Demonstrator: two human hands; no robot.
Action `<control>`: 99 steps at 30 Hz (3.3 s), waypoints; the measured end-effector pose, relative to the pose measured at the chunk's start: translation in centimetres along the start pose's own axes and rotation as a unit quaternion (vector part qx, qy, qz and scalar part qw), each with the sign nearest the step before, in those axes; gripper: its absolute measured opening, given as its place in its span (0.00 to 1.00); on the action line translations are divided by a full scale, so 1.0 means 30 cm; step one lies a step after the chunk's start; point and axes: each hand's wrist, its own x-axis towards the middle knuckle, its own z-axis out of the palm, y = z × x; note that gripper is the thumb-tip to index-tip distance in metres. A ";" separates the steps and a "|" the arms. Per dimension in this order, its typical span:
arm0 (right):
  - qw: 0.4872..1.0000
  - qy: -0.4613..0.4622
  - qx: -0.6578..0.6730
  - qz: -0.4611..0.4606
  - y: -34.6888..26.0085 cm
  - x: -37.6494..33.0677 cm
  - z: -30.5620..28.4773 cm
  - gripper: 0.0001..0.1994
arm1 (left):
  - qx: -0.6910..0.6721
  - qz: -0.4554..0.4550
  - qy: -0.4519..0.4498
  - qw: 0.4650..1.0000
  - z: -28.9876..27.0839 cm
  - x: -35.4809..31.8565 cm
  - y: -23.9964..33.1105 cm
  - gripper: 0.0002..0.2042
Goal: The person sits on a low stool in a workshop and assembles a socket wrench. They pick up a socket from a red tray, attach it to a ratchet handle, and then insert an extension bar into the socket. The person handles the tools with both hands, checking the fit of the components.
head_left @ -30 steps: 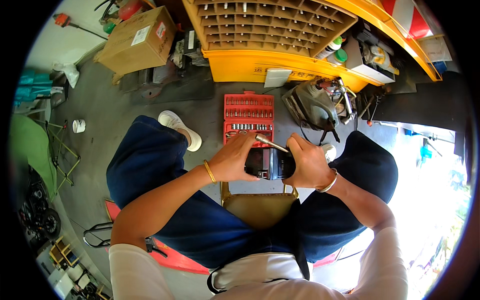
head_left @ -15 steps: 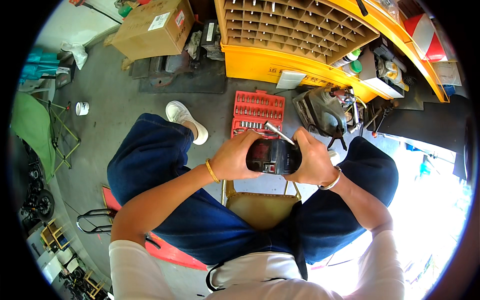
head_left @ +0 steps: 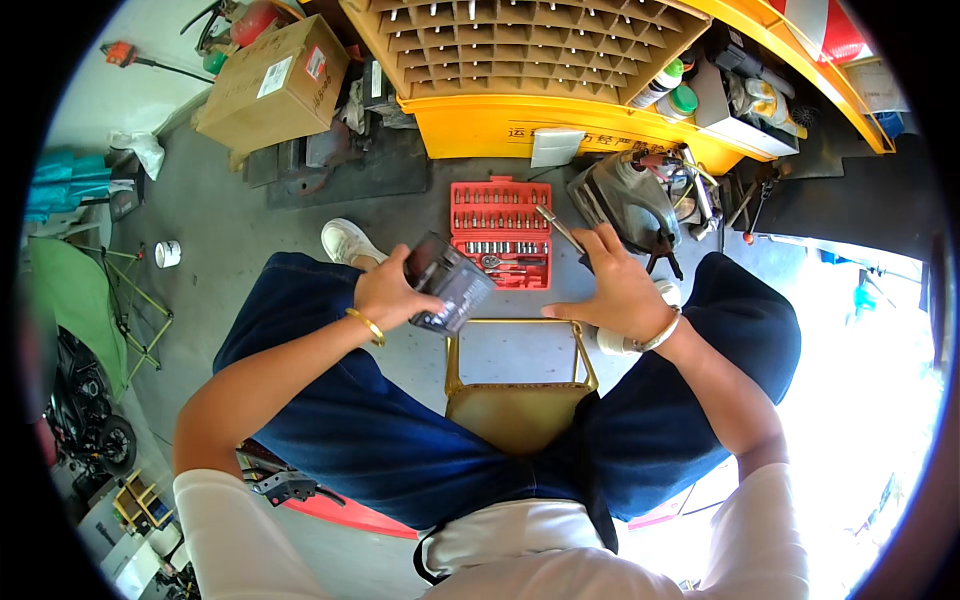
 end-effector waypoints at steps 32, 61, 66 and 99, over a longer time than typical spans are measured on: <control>0.998 0.022 0.044 0.034 0.052 -0.033 -0.124 0.26 | -0.041 -0.332 0.285 0.898 0.127 0.930 -0.226 0.46; 0.996 0.005 0.063 0.056 0.089 -0.055 -0.118 0.26 | -0.002 -0.298 0.302 0.906 0.136 1.019 -0.184 0.43; 0.997 0.022 0.062 0.045 0.089 -0.065 -0.118 0.25 | -0.024 -0.289 0.287 0.913 0.138 1.059 -0.224 0.49; 0.986 -0.054 -0.155 0.041 0.174 -0.294 -0.118 0.07 | 0.094 0.214 0.114 0.965 0.255 0.724 0.218 0.12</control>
